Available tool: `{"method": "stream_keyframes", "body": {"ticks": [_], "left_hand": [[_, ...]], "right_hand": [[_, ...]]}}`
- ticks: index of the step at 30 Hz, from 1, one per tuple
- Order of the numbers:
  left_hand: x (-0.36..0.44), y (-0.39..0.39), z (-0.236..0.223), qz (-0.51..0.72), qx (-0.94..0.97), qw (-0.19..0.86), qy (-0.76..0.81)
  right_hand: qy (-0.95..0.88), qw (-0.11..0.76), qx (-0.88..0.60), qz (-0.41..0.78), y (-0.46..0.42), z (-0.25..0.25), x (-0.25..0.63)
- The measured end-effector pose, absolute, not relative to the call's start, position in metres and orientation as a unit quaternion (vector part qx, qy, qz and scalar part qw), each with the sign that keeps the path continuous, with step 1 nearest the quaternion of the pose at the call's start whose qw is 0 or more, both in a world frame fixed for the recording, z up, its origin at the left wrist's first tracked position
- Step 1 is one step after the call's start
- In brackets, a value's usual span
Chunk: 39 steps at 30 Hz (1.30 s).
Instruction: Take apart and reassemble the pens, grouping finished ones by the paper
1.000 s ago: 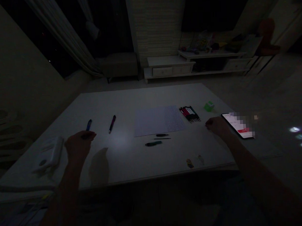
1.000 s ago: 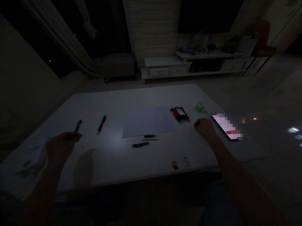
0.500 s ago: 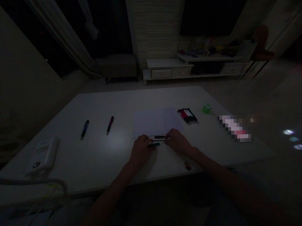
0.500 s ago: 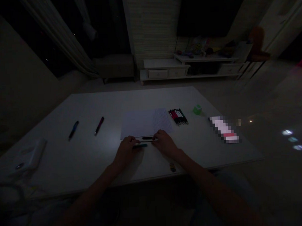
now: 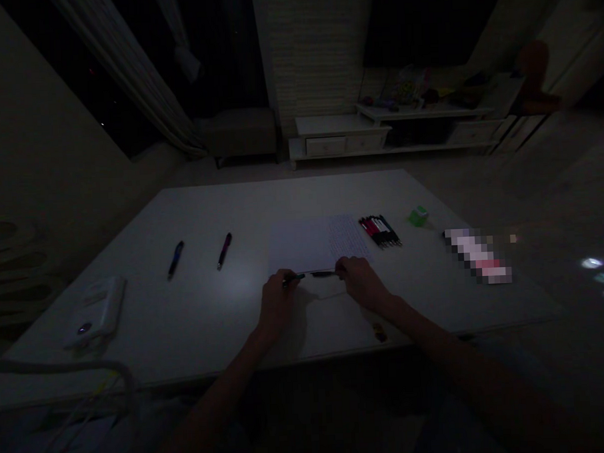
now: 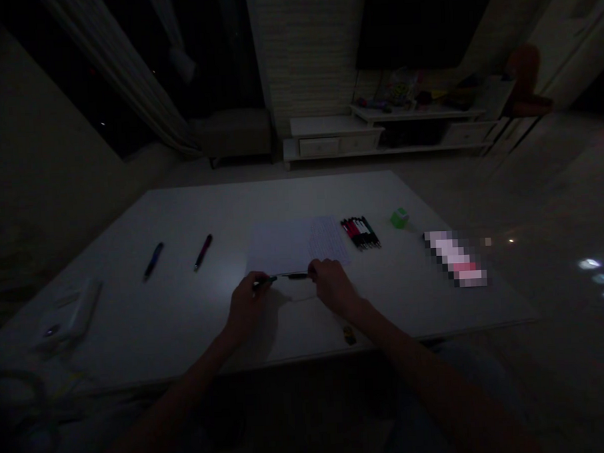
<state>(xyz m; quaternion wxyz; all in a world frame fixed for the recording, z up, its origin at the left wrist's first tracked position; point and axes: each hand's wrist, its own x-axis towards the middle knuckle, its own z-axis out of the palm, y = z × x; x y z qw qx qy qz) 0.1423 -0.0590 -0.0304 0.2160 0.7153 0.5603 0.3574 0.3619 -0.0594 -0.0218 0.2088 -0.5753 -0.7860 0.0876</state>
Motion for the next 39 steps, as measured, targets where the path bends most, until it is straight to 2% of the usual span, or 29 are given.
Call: {"method": "stream_keyframes", "body": {"ticks": [9, 15, 20, 23, 27, 39], "left_hand": [[0.143, -0.061, -0.023, 0.379, 0.701, 0.259, 0.546], [0.141, -0.061, -0.022, 0.386, 0.695, 0.250, 0.553], [0.143, -0.061, -0.025, 0.334, 0.748, 0.208, 0.534], [0.146, -0.065, -0.024, 0.284, 0.806, 0.172, 0.490], [0.150, -0.073, -0.022, 0.238, 0.848, 0.189, 0.435], [0.156, -0.077, -0.016, 0.187, 0.849, 0.163, 0.466]], "right_hand": [[-0.800, 0.241, -0.547, 0.054, -0.065, -0.010, 0.360], [-0.794, 0.243, -0.556, 0.050, -0.064, -0.008, 0.365], [-0.823, 0.243, -0.511, 0.045, -0.066, -0.007, 0.362], [-0.839, 0.266, -0.469, 0.067, -0.069, -0.009, 0.357], [-0.835, 0.306, -0.443, 0.116, -0.072, -0.011, 0.351], [-0.774, 0.421, -0.425, 0.208, -0.077, -0.012, 0.341]]}}
